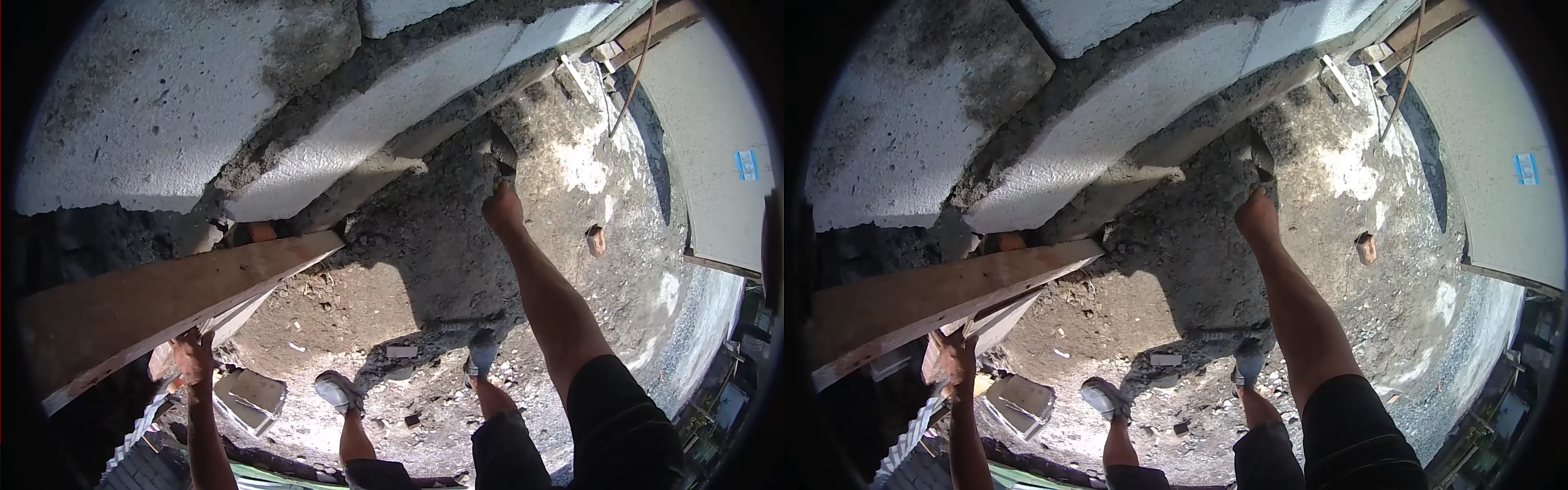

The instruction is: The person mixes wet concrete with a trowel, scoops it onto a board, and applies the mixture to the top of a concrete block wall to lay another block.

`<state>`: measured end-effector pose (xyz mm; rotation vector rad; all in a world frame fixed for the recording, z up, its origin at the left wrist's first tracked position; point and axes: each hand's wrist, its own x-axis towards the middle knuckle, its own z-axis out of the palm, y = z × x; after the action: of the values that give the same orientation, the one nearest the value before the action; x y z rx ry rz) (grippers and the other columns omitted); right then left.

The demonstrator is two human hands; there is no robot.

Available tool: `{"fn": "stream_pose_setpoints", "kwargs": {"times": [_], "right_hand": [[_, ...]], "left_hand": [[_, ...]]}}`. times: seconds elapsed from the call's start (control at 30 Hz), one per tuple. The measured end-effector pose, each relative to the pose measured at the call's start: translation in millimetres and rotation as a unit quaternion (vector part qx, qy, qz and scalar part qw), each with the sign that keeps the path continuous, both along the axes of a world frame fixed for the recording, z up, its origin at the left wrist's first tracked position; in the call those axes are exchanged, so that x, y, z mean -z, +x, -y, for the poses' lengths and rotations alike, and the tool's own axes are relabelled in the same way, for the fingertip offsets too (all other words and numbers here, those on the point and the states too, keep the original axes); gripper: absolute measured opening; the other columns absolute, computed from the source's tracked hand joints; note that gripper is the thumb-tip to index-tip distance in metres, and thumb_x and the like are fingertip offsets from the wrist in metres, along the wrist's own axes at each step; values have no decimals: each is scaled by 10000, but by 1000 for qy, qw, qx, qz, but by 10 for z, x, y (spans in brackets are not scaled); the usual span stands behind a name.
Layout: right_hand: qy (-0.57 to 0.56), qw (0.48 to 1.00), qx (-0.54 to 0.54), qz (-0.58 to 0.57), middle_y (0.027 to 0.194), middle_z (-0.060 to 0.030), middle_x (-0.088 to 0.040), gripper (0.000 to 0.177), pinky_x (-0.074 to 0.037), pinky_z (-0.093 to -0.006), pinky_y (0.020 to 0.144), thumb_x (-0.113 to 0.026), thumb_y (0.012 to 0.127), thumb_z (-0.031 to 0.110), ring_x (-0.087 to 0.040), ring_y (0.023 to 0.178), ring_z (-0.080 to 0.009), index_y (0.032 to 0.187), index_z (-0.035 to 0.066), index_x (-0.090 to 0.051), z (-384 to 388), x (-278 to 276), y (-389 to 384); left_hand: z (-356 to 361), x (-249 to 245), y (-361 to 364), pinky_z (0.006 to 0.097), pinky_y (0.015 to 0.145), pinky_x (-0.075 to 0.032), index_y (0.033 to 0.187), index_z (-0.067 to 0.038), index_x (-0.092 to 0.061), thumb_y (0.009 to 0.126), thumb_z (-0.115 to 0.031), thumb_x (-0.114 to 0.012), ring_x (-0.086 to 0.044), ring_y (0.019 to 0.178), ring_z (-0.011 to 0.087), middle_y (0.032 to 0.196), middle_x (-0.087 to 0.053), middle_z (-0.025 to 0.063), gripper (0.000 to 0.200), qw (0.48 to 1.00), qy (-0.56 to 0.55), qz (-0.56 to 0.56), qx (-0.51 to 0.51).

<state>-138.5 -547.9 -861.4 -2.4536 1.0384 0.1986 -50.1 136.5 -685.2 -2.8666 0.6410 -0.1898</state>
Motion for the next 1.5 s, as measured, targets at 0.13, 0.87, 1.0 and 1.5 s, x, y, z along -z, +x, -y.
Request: {"fn": "stream_pose_setpoints", "kwargs": {"times": [0.13,0.87,1.0,1.5], "right_hand": [[62,996,-39,-51,1030,-296,-657,506,-516,-523,817,-426,892,97,-644,964,-453,1369,-71,-418,-882,-20,-274],[-20,993,101,49,1040,-260,-667,373,-513,-525,821,-475,935,213,-640,978,-443,1236,-3,-519,-328,102,-250],[-37,999,0,8,1049,-292,-657,398,-513,-526,825,-391,934,120,-643,973,-445,1283,-46,-486,-34,229,-5],[146,980,54,126,977,-266,-650,454,-526,-492,708,-585,899,174,-650,841,-447,1324,25,-527,-2177,435,-981]], "left_hand": [[-52,49,-16,529,837,-493,969,-45,-691,716,-194,-815,-536,1061,440,1123,-571,220,318,987,-21,-77,-141],[79,-43,-2,547,837,-489,953,-22,-683,715,-179,-819,-505,1105,477,1147,-542,285,316,1000,-7,2,-25],[116,-90,-22,551,821,-487,969,-30,-670,733,-192,-812,-530,1047,456,1090,-582,235,319,1000,1,-14,-18],[168,-100,-7,512,786,-476,979,-54,-642,797,-246,-779,-607,893,365,857,-683,108,298,999,-22,-37,-25]]}}
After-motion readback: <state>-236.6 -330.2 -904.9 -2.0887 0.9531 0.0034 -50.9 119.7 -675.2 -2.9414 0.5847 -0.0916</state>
